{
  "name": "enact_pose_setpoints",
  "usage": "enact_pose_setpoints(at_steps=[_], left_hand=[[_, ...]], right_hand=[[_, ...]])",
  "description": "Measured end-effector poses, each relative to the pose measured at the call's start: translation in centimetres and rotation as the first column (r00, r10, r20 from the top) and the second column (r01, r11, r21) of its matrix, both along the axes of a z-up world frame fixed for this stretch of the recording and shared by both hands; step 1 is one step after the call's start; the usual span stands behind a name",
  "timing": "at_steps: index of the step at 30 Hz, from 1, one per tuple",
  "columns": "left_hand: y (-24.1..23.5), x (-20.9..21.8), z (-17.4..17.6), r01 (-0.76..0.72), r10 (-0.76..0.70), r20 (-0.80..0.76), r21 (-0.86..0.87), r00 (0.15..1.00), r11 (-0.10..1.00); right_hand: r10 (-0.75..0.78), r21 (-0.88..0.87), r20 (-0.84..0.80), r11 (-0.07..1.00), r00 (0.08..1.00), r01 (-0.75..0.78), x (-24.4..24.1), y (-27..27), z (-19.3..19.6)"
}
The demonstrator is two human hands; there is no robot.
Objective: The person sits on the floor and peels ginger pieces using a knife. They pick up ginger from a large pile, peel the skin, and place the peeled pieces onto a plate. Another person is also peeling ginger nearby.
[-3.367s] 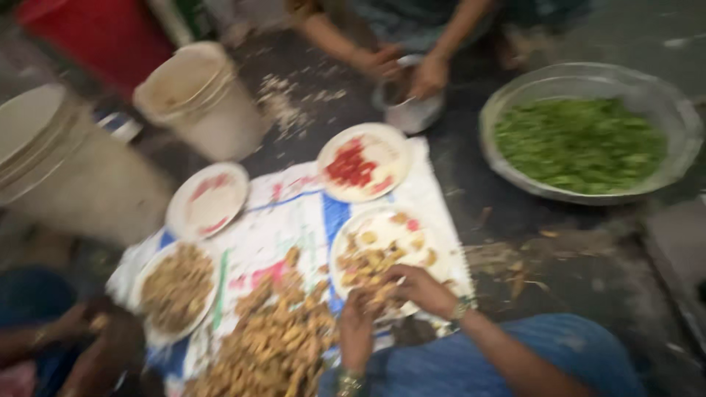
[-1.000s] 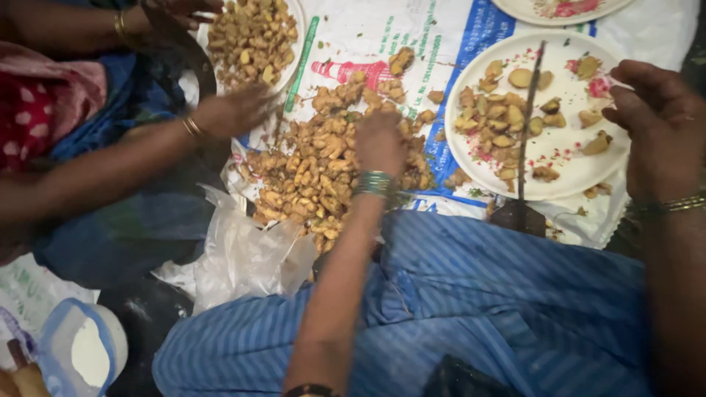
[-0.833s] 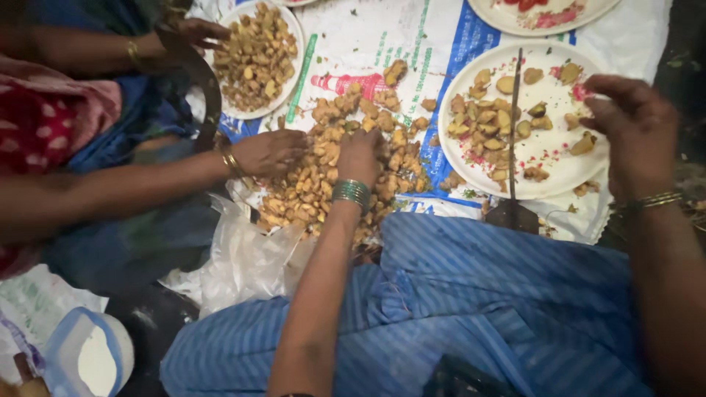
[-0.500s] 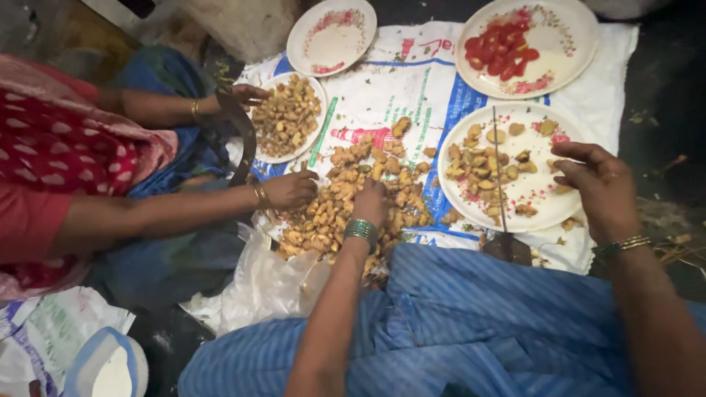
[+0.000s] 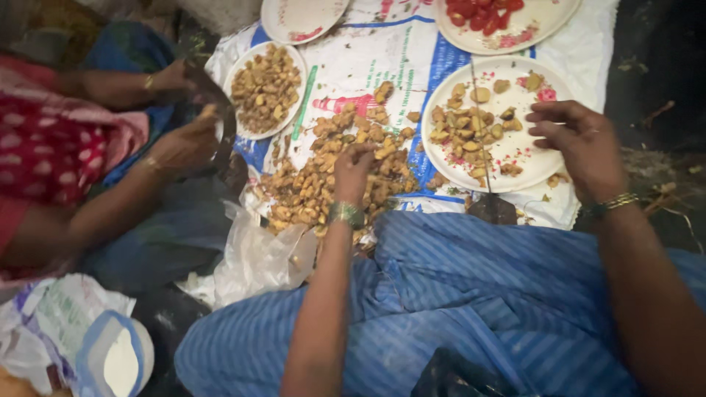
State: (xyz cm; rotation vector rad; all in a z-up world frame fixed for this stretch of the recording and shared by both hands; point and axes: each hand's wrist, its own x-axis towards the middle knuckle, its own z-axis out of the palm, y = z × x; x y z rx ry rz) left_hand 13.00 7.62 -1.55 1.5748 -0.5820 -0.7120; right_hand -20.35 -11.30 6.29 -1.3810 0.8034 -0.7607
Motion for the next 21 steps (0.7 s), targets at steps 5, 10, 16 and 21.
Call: enact_pose_setpoints(at_steps=[5,10,16,21], left_hand=[[-1.6,-8.8,2.0,0.171,-0.295,-0.454,-0.294,0.841,0.940],[-5.9,-15.9,1.7,0.042,-0.258,-0.606,-0.348,0.752,0.937],[-8.2,-17.6,1.3,0.044,-0.074,-0.211,-0.142,0.975,0.989],[-8.5,-17.0,-1.8,0.000,-0.015,-0.098,-0.144,0.995,0.990]], right_hand=[[0.213,0.122,-0.078,0.972,0.974,-0.202,2.1,1.3,0.2],[0.230,-0.052,-0.126,0.970,0.965,-0.238,2.7,2.5,-0.6],[0.106,-0.008,-0.209,0.994,0.972,-0.110,3.0,1.5,-3.3],[0.082,0.038,-0.177,0.996,0.981,-0.076,3.7,1.1,-5.5]])
